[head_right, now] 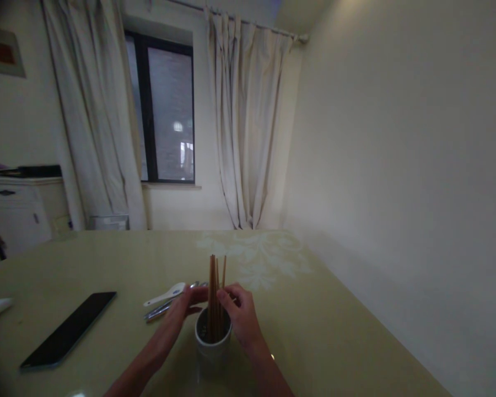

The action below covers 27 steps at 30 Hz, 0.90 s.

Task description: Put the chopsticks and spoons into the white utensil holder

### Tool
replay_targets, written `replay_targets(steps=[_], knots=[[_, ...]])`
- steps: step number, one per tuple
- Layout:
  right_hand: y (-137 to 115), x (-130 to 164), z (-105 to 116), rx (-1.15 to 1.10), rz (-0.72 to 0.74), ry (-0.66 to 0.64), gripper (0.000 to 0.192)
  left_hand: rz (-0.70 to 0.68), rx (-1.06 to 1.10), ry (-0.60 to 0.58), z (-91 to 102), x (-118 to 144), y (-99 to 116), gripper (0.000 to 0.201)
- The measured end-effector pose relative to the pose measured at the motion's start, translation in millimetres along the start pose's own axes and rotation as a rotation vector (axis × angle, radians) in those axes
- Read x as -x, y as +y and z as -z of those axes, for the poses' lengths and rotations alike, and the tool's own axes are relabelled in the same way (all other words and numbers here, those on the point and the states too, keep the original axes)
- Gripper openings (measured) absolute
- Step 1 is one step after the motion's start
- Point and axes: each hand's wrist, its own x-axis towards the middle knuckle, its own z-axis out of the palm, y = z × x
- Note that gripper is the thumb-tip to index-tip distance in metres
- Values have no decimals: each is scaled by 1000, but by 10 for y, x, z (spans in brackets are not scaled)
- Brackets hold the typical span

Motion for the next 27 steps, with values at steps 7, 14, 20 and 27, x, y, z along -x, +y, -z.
replay_targets(steps=[7,14,20,27], knots=[[149,-81,111,-54,-110,203,74,-110,-1098,171,421,-139,-358,23],[601,-168,109,-182,-340,215,75,-114,-1002,109,335,-200,-455,26],[553,-136,20,-136,-268,-17,65,-199,-582,41,99,-64,-310,21],[279,-127,63,-149,-113,175,55,-294,-555,-15,-1,-23,-173,31]])
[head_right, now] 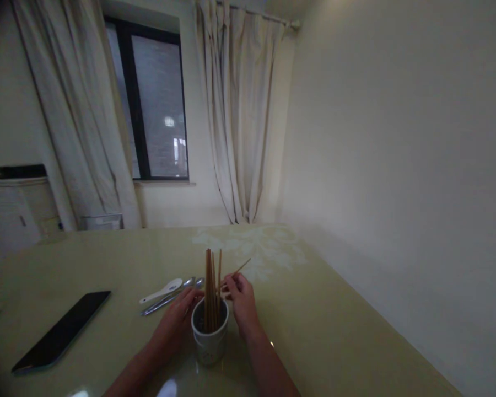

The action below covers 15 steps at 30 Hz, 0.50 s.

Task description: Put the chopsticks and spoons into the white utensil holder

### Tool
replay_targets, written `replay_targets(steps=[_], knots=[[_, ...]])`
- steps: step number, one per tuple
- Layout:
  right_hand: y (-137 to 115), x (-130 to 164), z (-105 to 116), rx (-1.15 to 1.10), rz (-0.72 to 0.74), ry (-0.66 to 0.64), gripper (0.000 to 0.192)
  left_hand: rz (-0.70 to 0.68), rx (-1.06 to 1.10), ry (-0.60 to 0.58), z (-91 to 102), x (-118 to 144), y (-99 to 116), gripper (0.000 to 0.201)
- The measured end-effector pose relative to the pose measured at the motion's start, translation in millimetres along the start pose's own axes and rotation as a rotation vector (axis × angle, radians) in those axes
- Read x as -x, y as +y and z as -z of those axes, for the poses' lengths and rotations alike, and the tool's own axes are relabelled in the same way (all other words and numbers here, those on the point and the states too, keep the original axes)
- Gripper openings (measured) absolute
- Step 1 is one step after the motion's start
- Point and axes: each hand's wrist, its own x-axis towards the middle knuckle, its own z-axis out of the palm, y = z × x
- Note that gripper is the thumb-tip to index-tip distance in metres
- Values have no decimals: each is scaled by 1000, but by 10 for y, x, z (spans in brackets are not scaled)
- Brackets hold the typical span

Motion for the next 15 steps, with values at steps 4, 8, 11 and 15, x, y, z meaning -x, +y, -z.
replay_targets(steps=[4,8,11,15], knots=[[-304,-102,307,19,278,375,49,74,-348,113,153,-36,-249,36],[-541,-146,548,-208,366,523,50,170,-667,40,236,-15,-390,35],[-631,-75,529,-340,327,462,52,216,-705,3,216,-7,-363,34],[-659,76,323,-150,279,212,48,228,-673,0,187,-14,-310,28]])
